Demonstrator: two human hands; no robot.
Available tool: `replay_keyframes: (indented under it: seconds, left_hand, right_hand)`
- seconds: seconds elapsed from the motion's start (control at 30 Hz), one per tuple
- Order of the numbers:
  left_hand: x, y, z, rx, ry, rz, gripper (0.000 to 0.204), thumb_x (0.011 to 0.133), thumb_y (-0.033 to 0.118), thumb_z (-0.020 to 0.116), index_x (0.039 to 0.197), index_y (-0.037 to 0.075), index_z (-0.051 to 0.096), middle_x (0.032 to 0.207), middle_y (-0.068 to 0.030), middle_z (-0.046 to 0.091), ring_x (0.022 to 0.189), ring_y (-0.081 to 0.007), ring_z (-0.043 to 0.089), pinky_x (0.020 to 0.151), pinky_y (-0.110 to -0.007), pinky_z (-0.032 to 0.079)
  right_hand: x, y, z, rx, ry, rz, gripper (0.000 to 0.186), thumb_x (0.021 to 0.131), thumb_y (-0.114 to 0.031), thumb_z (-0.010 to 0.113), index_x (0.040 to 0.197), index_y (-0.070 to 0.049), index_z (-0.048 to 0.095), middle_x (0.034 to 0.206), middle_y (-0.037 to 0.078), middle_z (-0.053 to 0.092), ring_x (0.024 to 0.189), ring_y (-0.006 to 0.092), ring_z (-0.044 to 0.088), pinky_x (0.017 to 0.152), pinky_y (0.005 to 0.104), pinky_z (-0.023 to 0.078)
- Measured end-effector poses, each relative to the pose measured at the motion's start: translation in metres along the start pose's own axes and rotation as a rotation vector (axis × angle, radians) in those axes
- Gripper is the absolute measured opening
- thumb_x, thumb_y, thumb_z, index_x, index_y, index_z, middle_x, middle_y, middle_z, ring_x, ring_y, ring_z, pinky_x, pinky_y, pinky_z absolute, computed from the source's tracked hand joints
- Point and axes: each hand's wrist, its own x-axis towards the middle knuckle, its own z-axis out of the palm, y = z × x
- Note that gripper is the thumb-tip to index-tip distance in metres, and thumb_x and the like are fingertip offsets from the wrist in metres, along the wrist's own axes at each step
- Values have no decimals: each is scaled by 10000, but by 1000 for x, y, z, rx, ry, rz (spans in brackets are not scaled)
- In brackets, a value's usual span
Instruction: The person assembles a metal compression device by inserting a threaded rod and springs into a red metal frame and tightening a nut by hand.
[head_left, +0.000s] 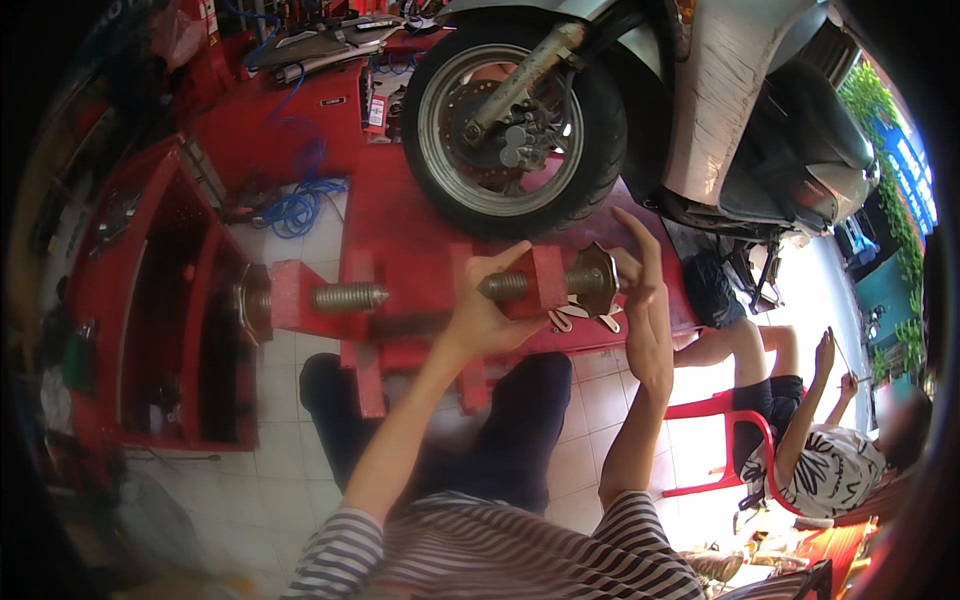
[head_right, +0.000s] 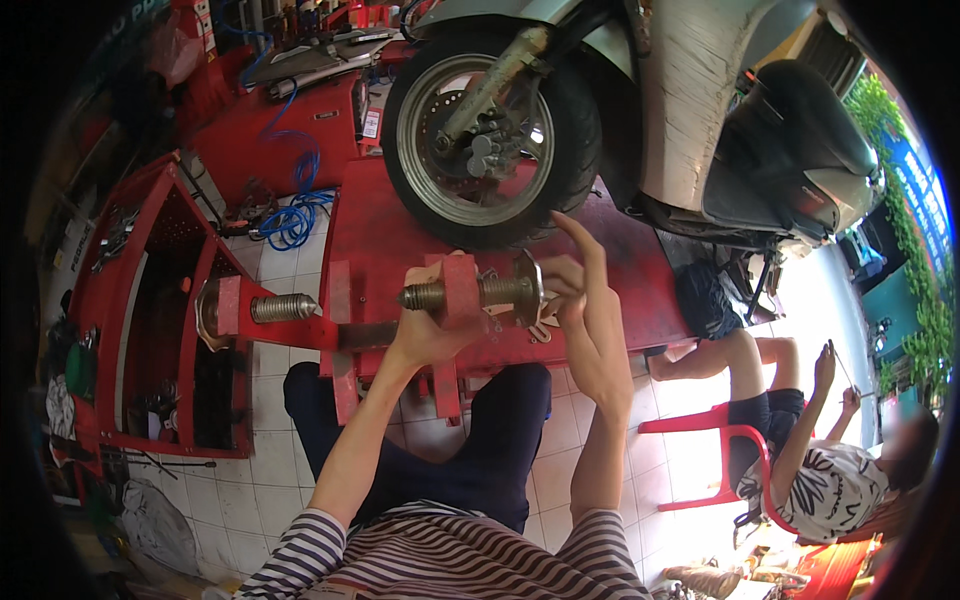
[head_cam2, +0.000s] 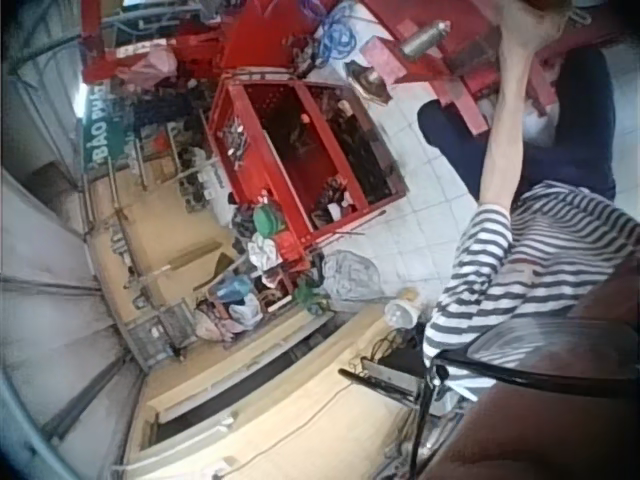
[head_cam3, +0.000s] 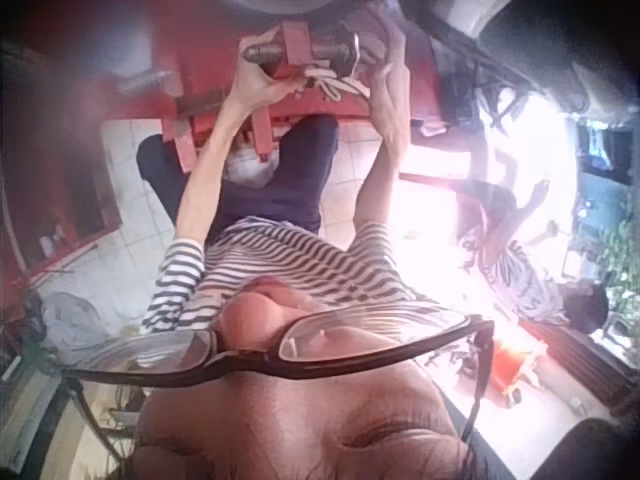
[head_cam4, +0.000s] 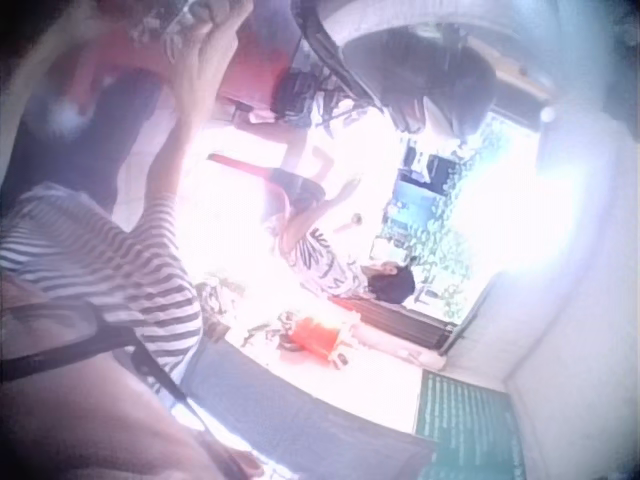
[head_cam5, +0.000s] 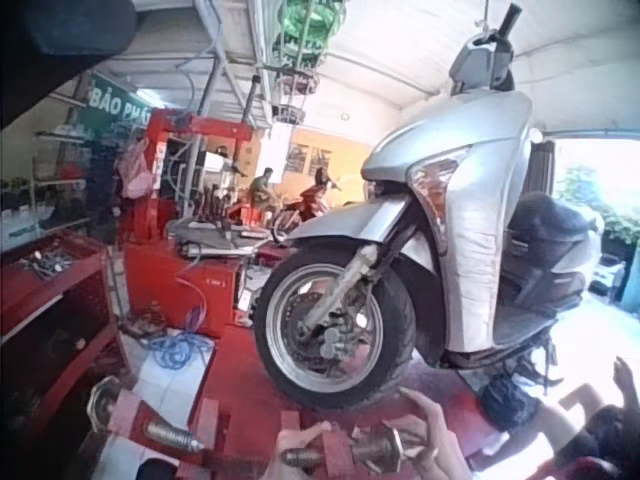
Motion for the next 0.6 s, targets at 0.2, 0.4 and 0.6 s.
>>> replay_keyframes:
  seconds: [0.2,0.4,0.6]
  left_hand:
    - [-5,-11,-4,109,7,-87,784,562,121,862,1266,-8,542,846,-123,687,719,-245,678,676,-330,508]
    - [6,-2,-5,9,12,-43,773,562,123,857,1247,-42,541,814,-112,692,705,-234,683,666,-329,510]
    - [14,15,-5,-56,82,-30,473,610,16,747,1054,-27,587,795,-44,625,720,-124,609,697,-282,496]
  right_hand:
    - [8,-15,8,-13,45,124,950,800,-624,641,1424,-8,276,1239,184,550,1151,286,570,929,353,447]
    - [10,2,8,-214,73,-370,725,935,-480,551,1398,17,297,1055,165,608,935,217,637,794,302,494]
    - [7,6,-8,25,-38,30,631,971,-416,510,1389,11,307,905,126,644,755,170,648,709,282,513]
